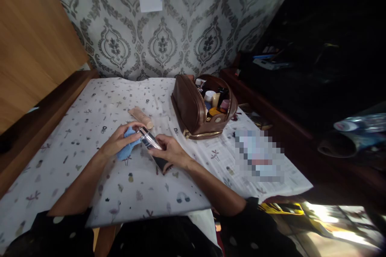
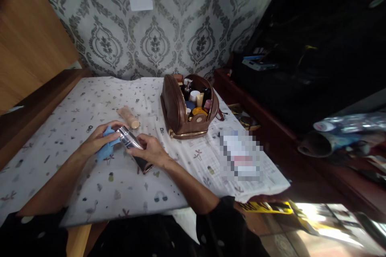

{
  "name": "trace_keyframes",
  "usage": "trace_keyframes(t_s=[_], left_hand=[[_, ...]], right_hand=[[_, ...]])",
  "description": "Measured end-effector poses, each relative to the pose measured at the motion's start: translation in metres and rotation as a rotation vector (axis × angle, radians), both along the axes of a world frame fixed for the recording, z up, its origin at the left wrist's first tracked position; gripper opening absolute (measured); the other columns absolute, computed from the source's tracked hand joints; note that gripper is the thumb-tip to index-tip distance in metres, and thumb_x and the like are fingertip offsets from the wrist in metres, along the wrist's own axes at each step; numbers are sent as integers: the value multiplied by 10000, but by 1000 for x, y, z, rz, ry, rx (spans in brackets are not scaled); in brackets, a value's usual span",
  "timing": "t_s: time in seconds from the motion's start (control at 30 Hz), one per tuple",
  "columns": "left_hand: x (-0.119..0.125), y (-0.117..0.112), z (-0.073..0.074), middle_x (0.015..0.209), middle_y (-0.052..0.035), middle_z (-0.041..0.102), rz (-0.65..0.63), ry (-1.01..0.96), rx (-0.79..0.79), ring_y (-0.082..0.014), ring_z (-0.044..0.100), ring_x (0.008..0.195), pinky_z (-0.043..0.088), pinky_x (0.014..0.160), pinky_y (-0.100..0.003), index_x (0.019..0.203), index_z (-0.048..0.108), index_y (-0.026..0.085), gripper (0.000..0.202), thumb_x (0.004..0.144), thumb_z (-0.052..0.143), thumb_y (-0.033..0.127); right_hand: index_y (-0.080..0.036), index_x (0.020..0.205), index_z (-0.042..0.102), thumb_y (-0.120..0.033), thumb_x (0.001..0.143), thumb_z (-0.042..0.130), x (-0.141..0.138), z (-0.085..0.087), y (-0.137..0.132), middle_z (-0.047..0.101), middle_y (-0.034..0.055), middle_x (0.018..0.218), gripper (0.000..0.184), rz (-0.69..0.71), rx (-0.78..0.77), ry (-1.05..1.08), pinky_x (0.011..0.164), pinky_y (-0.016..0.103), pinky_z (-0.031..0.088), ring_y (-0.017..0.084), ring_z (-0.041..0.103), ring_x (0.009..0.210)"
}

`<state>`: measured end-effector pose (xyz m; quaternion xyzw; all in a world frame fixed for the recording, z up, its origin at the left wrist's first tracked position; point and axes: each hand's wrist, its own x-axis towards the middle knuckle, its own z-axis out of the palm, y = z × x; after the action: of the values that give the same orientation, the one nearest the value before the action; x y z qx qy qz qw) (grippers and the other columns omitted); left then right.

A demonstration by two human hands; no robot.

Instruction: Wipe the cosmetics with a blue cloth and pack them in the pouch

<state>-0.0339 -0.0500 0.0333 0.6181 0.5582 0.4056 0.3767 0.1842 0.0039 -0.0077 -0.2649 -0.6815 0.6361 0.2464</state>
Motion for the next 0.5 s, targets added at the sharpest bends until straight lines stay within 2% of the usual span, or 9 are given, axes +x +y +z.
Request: trace_keyframes(t_s=[0.13, 0.3, 0.4, 0.5], left_hand=[[1, 2, -5, 868, -39, 668, 71, 14, 20, -216, 624, 830, 514, 752, -306, 963, 690, 197, 414, 772, 711, 563], [-1, 1, -3, 1005, -61, 707, -5, -31, 7, -236, 647, 935, 516, 813, -309, 1107, 695, 204, 450, 836, 665, 562], [-1, 0, -2, 1071, -79, 718, -22, -53, 16, -248, 656, 976, 518, 860, -322, 1121, 695, 199, 462, 853, 646, 572], [-1, 1, -4, 1050, -79, 721, 3, -61, 28, -234, 655, 944, 518, 850, -314, 1088, 695, 190, 465, 851, 646, 587]], right_hand=[[-192, 772, 531, -606, 648, 806, -1, -2, 0, 410, -82, 673, 512, 4, -17, 14, 580, 239, 270, 85, 368, 632], [-177, 836, 587, -643, 693, 793, 3, 4, -4, 443, -72, 661, 529, 60, -199, 30, 557, 238, 306, 94, 431, 609], [-167, 1042, 633, -650, 733, 775, 5, 8, -6, 541, -45, 740, 591, 92, -291, 123, 593, 244, 371, 116, 518, 671], [-205, 1294, 547, -603, 736, 805, 3, 8, -6, 571, -50, 777, 732, 80, -316, 183, 623, 241, 390, 111, 532, 688]])
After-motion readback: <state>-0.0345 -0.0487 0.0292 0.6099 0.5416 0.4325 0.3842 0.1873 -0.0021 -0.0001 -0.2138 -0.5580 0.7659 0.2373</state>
